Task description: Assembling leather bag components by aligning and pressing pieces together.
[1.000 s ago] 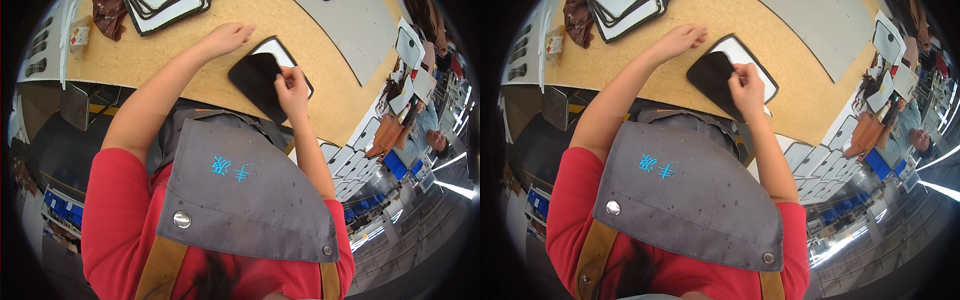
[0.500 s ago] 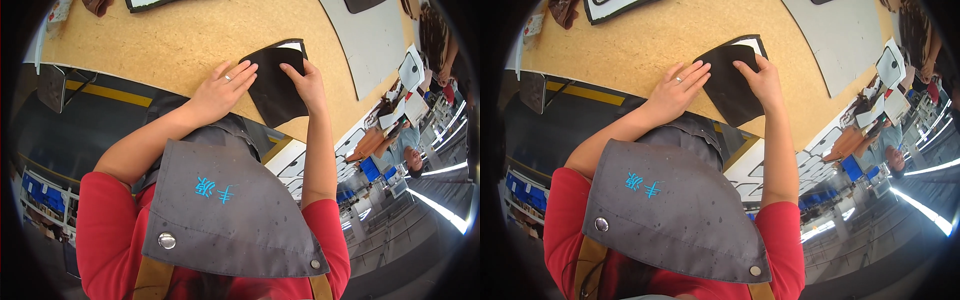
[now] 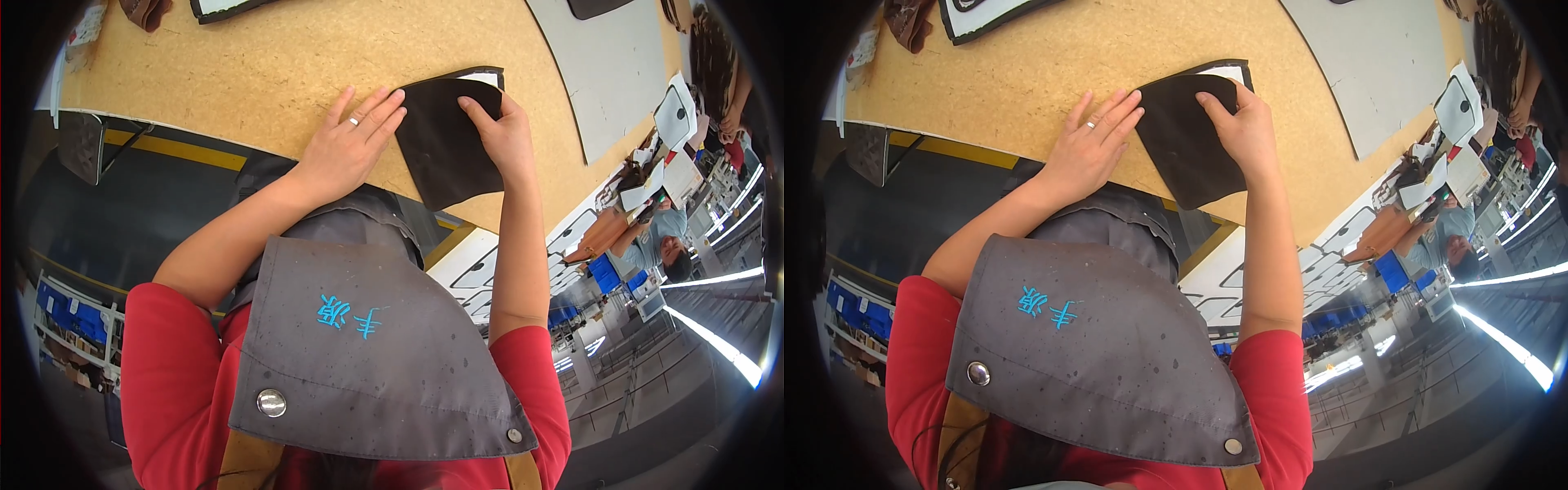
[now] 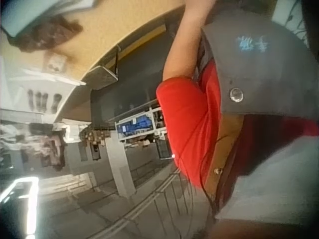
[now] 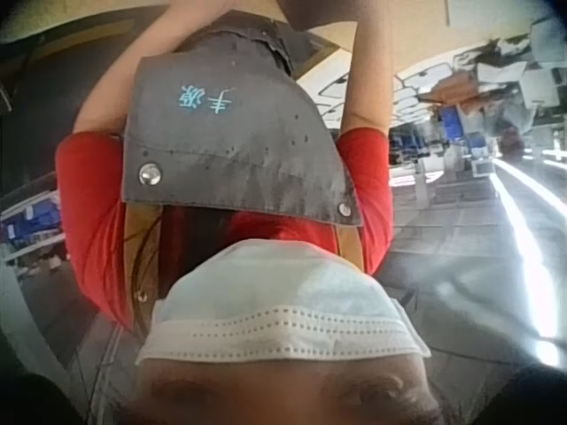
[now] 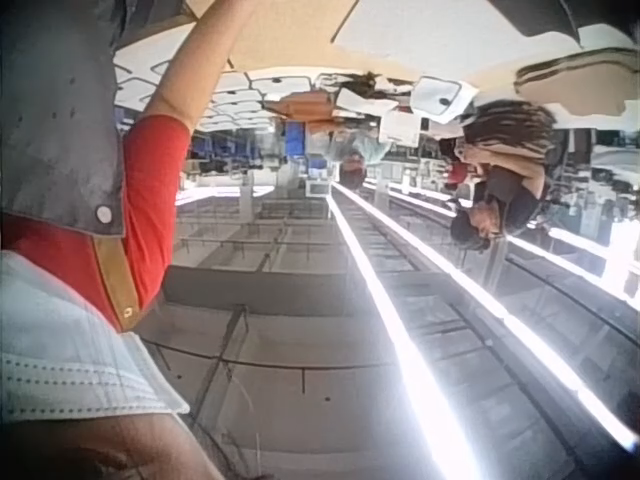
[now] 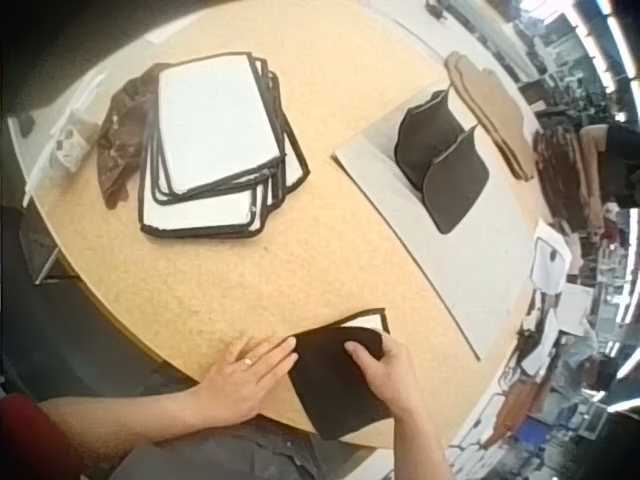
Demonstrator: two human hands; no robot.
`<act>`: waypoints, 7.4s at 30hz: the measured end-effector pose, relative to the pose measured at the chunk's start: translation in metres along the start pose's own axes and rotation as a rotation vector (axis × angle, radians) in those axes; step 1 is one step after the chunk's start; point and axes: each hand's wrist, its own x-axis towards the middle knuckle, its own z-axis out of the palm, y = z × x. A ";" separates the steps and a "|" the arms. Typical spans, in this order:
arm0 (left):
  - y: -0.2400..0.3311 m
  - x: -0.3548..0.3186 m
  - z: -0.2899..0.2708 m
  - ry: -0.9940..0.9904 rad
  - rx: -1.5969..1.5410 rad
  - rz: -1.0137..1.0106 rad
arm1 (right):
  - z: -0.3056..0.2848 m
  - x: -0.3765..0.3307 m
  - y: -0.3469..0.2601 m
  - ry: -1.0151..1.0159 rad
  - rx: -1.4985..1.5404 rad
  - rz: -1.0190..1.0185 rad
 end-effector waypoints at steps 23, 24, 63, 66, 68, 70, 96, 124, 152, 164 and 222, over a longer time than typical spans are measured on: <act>0.006 0.036 -0.044 0.317 -0.348 0.082 | -0.008 -0.082 -0.018 0.064 0.135 -0.366; 0.011 0.034 -0.050 0.340 -0.296 0.154 | -0.014 -0.090 -0.024 0.087 0.018 -0.428; -0.052 0.008 -0.016 0.320 -0.644 -0.469 | 0.002 -0.035 0.010 0.039 -0.460 -0.302; -0.037 0.040 -0.058 0.384 -0.015 0.037 | 0.008 -0.034 0.009 0.055 -0.515 -0.413; -0.056 0.053 -0.056 0.216 -0.192 0.050 | 0.005 -0.032 0.007 0.026 -0.543 -0.435; -0.066 0.066 -0.055 0.042 -0.397 0.041 | 0.000 -0.030 0.008 0.027 -0.528 -0.363; -0.064 0.068 -0.119 -0.356 -0.905 -0.644 | -0.050 -0.043 -0.002 -0.360 0.064 0.036; -0.062 -0.032 -0.055 -0.115 -0.557 -0.509 | 0.095 -0.032 0.013 -0.144 -0.129 -0.350; -0.064 -0.041 -0.046 0.060 -0.412 -0.328 | 0.108 -0.032 0.008 -0.011 -0.234 -0.161; -0.067 -0.040 -0.044 0.078 -0.403 -0.326 | 0.108 -0.030 0.003 -0.031 -0.259 -0.119; -0.059 -0.038 -0.071 -0.208 0.216 0.065 | 0.111 -0.028 0.002 0.023 -0.296 -0.149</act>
